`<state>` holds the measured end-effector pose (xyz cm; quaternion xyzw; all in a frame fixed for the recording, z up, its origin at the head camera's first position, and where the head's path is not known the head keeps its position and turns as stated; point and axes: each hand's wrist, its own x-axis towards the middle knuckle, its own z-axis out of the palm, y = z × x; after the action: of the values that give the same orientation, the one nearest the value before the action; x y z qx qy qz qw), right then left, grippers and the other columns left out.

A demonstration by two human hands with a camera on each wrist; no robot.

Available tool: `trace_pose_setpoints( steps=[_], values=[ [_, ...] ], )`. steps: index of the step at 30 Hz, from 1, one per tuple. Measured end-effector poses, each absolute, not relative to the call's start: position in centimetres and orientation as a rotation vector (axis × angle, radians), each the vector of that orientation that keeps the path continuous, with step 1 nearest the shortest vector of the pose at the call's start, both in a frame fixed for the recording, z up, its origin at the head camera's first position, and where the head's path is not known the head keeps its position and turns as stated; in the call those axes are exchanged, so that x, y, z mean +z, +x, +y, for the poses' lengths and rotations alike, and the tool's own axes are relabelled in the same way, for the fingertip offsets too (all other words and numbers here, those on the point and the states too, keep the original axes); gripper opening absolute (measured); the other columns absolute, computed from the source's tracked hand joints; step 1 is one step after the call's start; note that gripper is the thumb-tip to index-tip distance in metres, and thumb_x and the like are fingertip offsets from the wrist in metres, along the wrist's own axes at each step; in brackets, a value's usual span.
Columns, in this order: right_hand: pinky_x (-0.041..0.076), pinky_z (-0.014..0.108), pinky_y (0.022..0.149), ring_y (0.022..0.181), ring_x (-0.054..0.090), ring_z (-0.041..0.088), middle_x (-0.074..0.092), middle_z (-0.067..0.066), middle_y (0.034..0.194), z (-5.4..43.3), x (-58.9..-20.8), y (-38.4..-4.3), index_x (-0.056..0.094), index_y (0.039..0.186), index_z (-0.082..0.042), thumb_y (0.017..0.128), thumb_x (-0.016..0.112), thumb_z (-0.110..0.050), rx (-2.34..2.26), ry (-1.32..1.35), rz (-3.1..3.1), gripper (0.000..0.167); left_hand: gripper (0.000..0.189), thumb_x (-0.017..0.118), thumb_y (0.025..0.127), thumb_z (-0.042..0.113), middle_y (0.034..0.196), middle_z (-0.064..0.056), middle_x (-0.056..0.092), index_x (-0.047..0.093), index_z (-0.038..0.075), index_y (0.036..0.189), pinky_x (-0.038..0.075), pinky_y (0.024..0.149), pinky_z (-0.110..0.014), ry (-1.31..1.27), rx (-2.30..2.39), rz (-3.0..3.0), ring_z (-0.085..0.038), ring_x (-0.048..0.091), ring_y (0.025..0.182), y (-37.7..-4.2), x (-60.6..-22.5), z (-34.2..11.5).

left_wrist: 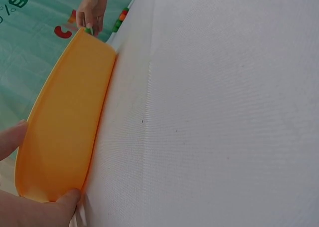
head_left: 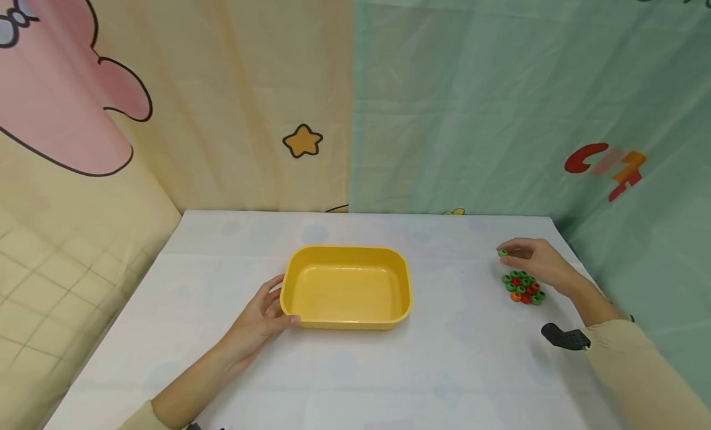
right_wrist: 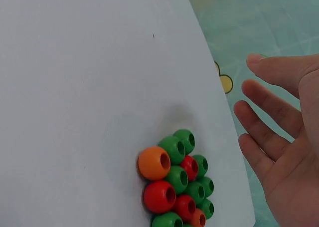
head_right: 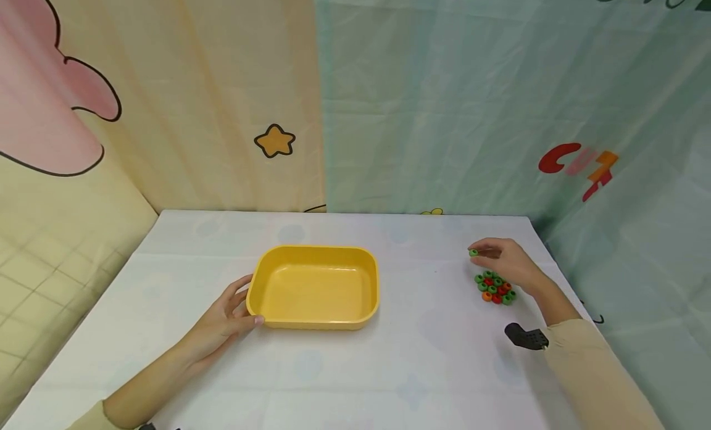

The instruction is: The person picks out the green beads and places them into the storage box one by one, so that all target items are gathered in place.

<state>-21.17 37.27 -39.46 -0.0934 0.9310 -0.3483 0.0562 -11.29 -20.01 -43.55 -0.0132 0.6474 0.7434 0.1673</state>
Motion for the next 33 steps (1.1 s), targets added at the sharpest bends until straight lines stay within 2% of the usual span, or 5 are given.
trace_pose_setpoints(
  steps=[8,13,19,27,33],
  values=[
    [0.055,0.049,0.095,0.12,0.061,0.043,0.065,0.023,0.13,34.5,-39.2,-22.4,0.064,0.132,0.005,0.102,0.068,-0.018,-1.063,-0.365,2.796,0.038,0.098,0.078,0.088,-0.003,0.164,-0.014,0.026,0.019,0.018,0.164,0.048,0.101,-0.025,-0.041,2.126,1.832,-0.034,0.037,0.145,-11.3,-43.5,-20.1],
    [0.052,0.058,0.098,0.121,0.06,0.044,0.065,0.021,0.13,33.2,-39.1,-23.0,0.066,0.131,0.004,0.101,0.068,-0.016,-1.08,-0.388,2.772,0.035,0.099,0.079,0.088,-0.003,0.165,-0.013,0.025,0.019,0.019,0.163,0.047,0.102,-0.025,-0.038,2.126,1.832,-0.034,0.037,0.145,-11.2,-43.5,-20.0],
    [0.051,0.057,0.098,0.121,0.061,0.039,0.067,0.017,0.128,31.8,-39.0,-23.9,0.066,0.13,0.002,0.101,0.07,-0.017,-1.108,-0.416,2.747,0.035,0.099,0.079,0.088,-0.002,0.165,-0.013,0.026,0.019,0.019,0.163,0.047,0.103,-0.025,-0.022,2.121,1.847,-0.034,0.037,0.145,-11.3,-43.5,-20.1],
    [0.055,0.037,0.088,0.107,0.064,0.029,0.07,0.012,0.119,28.8,-39.1,-25.2,0.068,0.127,0.003,0.1,0.07,-0.012,-1.177,-0.513,2.669,0.031,0.097,0.079,0.088,0.0,0.164,-0.013,0.028,0.02,0.02,0.163,0.046,0.103,-0.026,-0.025,2.103,1.882,-0.034,0.035,0.147,-11.2,-43.5,-20.0],
    [0.055,0.039,0.089,0.104,0.064,0.026,0.07,0.008,0.117,26.7,-39.1,-25.9,0.069,0.126,0.001,0.1,0.07,-0.013,-1.139,-0.551,2.638,0.03,0.097,0.079,0.088,-0.001,0.164,-0.013,0.027,0.02,0.019,0.163,0.047,0.103,-0.026,-0.02,2.105,1.881,-0.034,0.034,0.147,-11.2,-43.5,-19.9]
  ],
)
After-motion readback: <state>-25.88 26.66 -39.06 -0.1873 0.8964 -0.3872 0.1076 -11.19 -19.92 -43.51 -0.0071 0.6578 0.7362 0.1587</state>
